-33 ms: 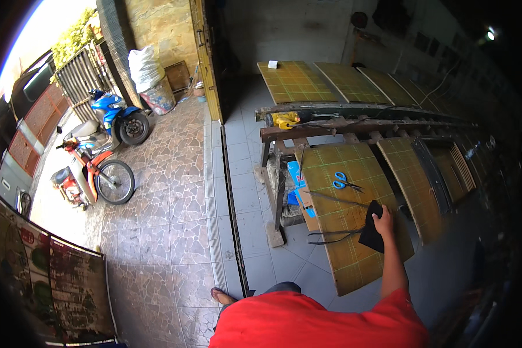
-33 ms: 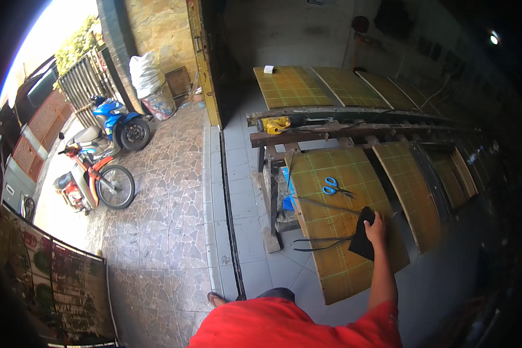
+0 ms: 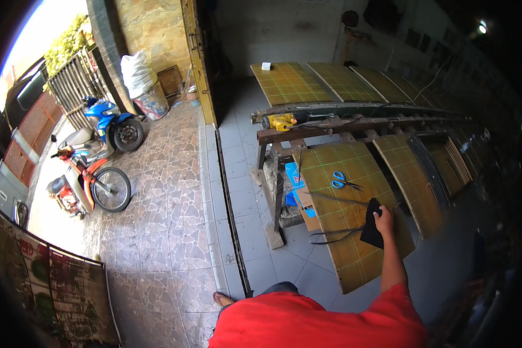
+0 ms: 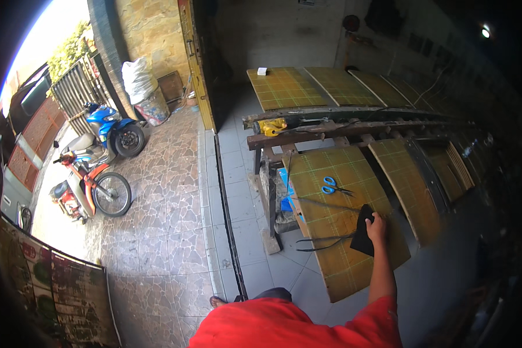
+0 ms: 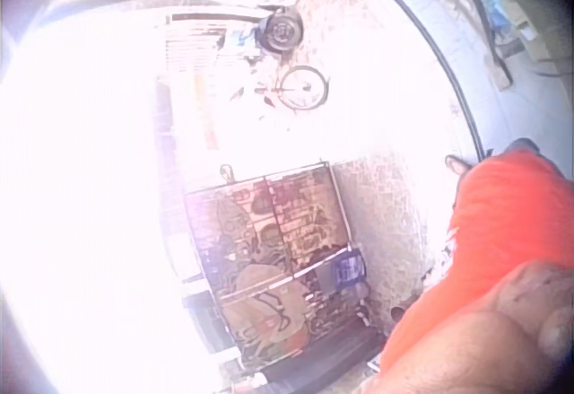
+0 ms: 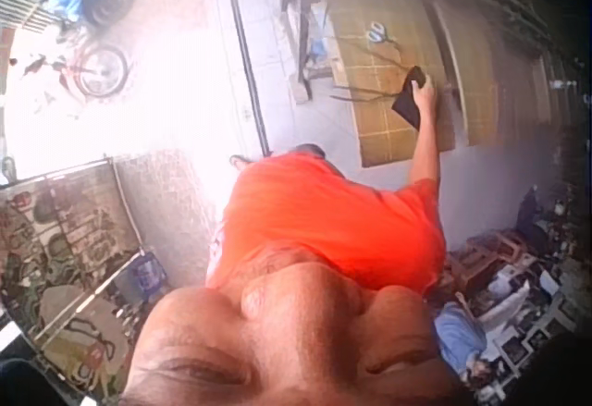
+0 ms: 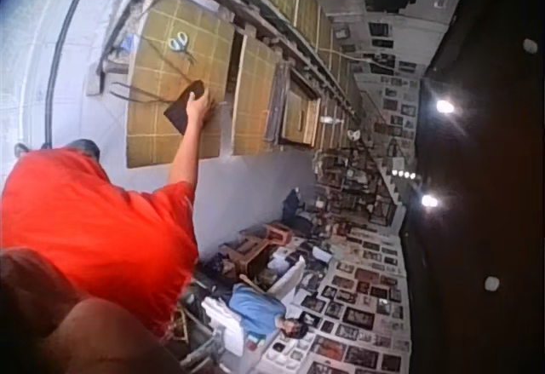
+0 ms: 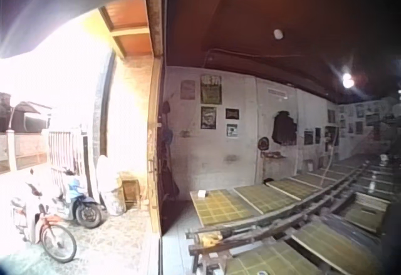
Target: The person retrieves a black cloth from a bag, walks to a row of printing plates, and wipes the surfaces of the plates one by one using the cloth.
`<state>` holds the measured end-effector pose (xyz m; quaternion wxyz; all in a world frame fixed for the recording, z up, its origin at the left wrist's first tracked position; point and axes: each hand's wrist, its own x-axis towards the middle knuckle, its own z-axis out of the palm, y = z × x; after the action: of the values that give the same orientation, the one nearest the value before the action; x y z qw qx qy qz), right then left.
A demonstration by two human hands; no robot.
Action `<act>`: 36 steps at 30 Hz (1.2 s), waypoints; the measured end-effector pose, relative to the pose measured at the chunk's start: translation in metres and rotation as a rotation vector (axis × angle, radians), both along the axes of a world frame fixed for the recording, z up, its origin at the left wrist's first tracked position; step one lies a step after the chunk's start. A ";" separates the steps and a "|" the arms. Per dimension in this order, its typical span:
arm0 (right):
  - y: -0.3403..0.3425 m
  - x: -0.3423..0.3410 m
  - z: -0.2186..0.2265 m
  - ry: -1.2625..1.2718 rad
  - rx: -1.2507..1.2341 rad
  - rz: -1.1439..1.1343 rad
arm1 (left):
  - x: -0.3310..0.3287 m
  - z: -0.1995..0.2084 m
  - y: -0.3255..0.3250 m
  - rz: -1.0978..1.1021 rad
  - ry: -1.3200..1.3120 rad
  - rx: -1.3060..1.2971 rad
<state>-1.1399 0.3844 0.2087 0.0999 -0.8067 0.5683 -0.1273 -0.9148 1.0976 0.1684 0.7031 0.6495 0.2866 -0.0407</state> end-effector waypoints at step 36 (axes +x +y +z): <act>0.108 0.849 0.079 -1.566 1.813 -0.373 | 0.857 -0.118 -0.224 -0.924 -0.088 0.947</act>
<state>-0.2913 0.4923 0.2873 0.9253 -0.0545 0.3445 -0.1491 -0.0574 0.8738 0.0499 0.2628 0.9455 -0.0635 -0.1814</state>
